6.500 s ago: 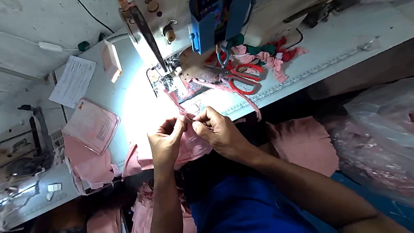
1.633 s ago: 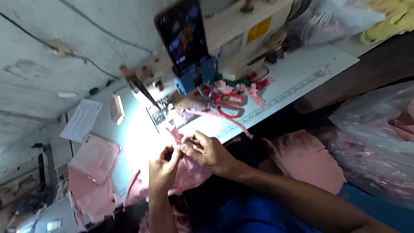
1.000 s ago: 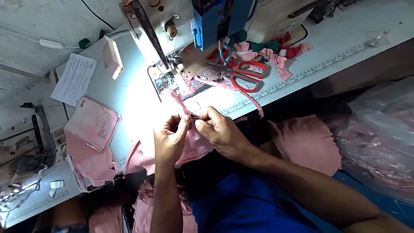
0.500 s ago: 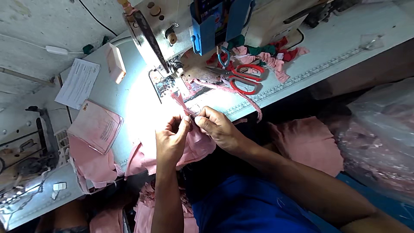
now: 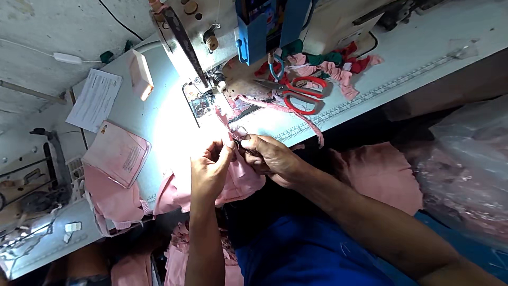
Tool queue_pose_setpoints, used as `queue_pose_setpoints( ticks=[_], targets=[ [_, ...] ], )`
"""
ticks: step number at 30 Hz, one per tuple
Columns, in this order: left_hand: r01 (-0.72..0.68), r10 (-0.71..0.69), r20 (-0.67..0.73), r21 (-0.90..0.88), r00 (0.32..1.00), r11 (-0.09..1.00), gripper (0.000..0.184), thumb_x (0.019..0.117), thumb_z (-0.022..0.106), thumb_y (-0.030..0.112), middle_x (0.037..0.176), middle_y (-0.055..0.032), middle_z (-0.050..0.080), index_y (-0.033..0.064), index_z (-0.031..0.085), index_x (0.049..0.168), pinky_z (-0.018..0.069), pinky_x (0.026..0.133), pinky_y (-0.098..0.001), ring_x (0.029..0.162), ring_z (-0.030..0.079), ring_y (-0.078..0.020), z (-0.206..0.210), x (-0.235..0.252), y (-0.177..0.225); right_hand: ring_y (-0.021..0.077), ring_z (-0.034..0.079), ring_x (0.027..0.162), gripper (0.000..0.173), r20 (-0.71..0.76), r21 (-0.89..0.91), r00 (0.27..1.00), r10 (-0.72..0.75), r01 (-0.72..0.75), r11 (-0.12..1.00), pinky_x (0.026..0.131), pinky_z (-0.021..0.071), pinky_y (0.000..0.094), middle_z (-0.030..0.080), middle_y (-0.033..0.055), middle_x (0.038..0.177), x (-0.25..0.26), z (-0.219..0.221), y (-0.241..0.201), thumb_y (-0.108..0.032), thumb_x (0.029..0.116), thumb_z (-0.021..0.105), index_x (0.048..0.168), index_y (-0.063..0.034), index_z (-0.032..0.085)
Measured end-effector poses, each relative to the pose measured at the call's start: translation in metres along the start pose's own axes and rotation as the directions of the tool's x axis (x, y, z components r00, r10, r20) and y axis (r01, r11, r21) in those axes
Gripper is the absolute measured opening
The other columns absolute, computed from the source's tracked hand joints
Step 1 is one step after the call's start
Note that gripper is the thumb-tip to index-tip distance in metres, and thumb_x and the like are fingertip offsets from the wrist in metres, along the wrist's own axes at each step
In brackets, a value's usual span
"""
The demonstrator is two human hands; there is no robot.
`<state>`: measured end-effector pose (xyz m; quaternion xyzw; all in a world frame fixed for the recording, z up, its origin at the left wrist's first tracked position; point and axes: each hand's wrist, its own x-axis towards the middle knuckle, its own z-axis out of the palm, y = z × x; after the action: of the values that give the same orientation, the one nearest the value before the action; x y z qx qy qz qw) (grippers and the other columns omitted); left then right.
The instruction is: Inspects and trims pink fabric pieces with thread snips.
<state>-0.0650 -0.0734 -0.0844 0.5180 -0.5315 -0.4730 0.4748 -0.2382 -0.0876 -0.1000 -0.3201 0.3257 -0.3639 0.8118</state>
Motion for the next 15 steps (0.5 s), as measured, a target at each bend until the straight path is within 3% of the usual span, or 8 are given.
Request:
queue_pose_setpoints(
  ticks=[5,9,15],
  targets=[
    [0.024,-0.024,-0.017,-0.005,1.000,1.000,0.009,0.0997,0.063,0.008,0.077,-0.0034,0.067,0.0039,0.069,0.094,0.0571,0.066,-0.0264,0.068,0.065,-0.0105,0.002,0.000,0.002,0.0022,0.037,0.048,0.021,-0.061,-0.140,0.990,-0.131,0.121,0.983,0.047,0.0326,0.0160,0.041,-0.0038,0.059,0.001,0.003,0.004,-0.020,0.1070,0.047,0.089,-0.0110,0.054],
    [0.020,-0.020,-0.010,-0.014,1.000,1.000,0.010,0.1004,0.062,0.009,0.078,-0.0036,0.067,0.0042,0.068,0.095,0.0578,0.068,-0.0277,0.070,0.066,-0.0115,0.003,0.000,0.002,0.0078,0.050,0.056,0.015,-0.117,-0.392,0.940,-0.319,0.252,0.885,0.052,0.0420,0.0215,0.054,0.0017,0.068,0.002,0.004,0.012,-0.018,0.1052,0.054,0.094,-0.0081,0.055],
    [0.029,-0.029,-0.028,-0.020,0.999,0.999,0.010,0.0998,0.062,0.009,0.077,-0.0040,0.067,0.0042,0.069,0.093,0.0577,0.068,-0.0275,0.069,0.066,-0.0115,0.004,0.000,0.002,0.0078,0.051,0.057,0.013,-0.115,-0.386,0.939,-0.325,0.260,0.885,0.052,0.0429,0.0211,0.056,0.0022,0.069,0.003,0.004,0.015,-0.017,0.1050,0.055,0.097,-0.0075,0.057]
  ],
)
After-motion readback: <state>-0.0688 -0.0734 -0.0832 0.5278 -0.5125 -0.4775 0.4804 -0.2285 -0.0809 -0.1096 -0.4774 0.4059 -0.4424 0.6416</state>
